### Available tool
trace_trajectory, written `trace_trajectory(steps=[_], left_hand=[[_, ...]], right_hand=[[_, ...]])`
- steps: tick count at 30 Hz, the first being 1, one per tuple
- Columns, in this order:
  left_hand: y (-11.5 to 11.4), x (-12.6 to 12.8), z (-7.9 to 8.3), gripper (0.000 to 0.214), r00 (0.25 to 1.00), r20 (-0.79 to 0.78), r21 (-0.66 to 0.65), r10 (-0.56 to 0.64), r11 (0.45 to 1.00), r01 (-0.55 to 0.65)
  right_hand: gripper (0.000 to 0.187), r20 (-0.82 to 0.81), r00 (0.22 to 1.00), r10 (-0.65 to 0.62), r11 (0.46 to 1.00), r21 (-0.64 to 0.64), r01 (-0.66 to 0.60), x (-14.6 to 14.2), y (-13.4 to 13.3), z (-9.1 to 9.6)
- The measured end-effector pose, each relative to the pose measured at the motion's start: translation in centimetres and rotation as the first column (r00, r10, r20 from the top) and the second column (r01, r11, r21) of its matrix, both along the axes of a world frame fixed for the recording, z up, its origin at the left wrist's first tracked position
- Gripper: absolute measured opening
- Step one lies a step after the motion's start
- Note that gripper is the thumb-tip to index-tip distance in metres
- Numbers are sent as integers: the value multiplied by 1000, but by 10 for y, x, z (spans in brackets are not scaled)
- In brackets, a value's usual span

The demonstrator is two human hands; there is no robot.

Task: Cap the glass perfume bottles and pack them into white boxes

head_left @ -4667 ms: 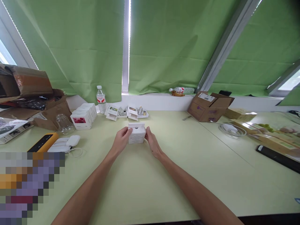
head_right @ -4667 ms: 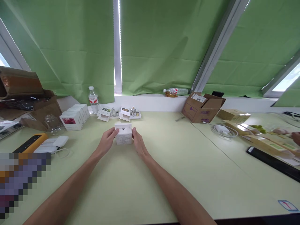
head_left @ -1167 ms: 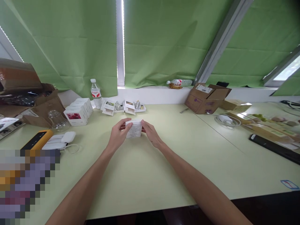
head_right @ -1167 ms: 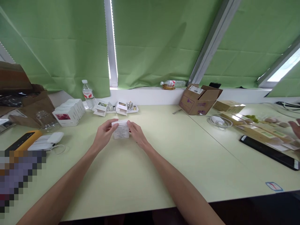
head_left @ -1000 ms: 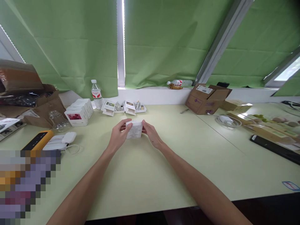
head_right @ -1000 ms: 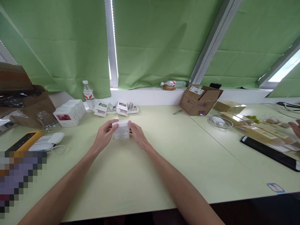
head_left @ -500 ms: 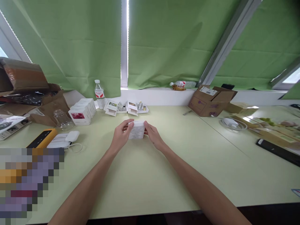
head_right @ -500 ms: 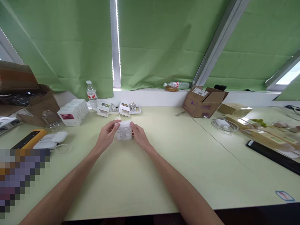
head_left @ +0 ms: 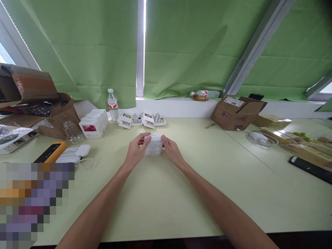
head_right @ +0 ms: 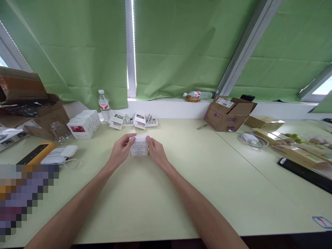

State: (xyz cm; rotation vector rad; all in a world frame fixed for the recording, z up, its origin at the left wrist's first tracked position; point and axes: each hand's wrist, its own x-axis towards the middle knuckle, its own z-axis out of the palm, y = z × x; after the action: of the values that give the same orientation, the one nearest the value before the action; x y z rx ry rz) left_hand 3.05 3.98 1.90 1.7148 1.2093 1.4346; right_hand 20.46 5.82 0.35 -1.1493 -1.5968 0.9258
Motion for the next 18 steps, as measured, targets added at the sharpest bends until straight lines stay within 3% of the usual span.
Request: trace_trajectory(steps=[18], left_hand=[[-3,1,1,38,1000,-9,-2,4,1000,-4]], right_hand=[[58,132,989,-65,997,58,58,-1,-7,6]])
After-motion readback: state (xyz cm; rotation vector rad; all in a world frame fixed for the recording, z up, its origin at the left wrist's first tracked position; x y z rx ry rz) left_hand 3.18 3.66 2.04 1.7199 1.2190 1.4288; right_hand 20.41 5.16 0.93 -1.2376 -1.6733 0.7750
